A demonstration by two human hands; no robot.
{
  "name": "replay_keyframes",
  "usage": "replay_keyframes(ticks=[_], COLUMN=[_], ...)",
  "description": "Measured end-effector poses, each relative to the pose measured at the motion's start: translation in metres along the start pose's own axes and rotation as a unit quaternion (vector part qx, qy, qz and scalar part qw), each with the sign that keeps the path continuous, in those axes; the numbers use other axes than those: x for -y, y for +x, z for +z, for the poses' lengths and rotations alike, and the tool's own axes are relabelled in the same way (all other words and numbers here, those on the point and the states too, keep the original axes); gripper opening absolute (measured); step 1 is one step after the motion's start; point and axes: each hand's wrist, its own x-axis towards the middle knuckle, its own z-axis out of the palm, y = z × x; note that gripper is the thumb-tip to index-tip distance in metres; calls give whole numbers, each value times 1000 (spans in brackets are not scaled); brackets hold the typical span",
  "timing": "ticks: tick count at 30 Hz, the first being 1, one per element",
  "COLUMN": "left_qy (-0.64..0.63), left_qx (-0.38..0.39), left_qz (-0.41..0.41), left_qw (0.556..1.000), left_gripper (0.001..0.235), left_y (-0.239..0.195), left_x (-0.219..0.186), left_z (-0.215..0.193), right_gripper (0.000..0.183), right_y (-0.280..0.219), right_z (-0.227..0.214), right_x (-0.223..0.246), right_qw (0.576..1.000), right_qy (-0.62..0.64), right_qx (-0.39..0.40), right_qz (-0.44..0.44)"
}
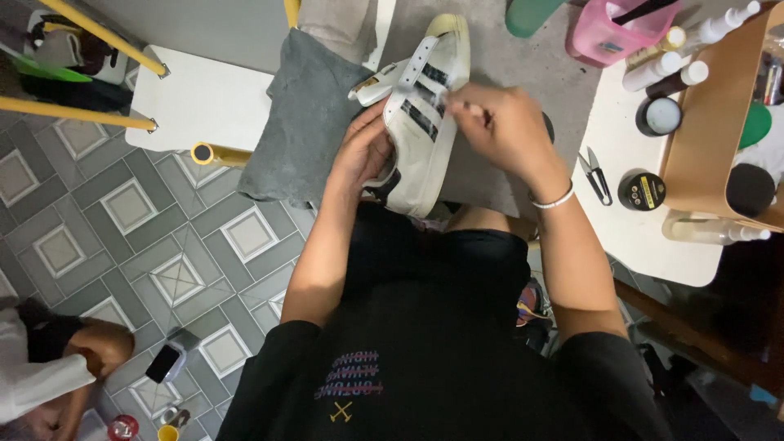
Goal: Painting the black stripes on a white sneaker using a small brush and black paint.
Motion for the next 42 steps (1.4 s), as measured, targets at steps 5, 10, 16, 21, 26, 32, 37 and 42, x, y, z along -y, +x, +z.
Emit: replay_keyframes(ticks=[5,10,16,21,26,32,37,42], left_qy=[19,18,26,-2,16,6,6,30], left_qx=[-21,-3,-4,37,18,-20,-9,-66], left_qz=[16,9,23,-21,-17,-26,-7,-46], left_qw=[999,1000,999,999,1000,999,1000,996], left_gripper=[36,37,38,43,42,42,44,44], left_y=[-3,0,1,-6,-4,-3,-6,3], left_x=[5,1,3,-11,-12,-5,1,-3], left_z=[-1,-2,-3,7,10,2,-6,1], right_gripper=[8,9,9,12,22,20,19,10], right_y=[-3,-3,-2,-8,-3,-7,-38,-74], right_z=[-2,-10,-7,-3,-12,-13,-53,-140], right_x=[6,13,5,-18,-3,-3,-16,-77], right_qw=[1000,999,1000,987,987,991,996,942], right_qy=[-6,-21,-8,-71,-52,-23,-32,-237], right_qx=[5,-2,17,64,85,116,-47,-238], right_qz=[-24,-33,-21,-128,-129,-67,-72,9])
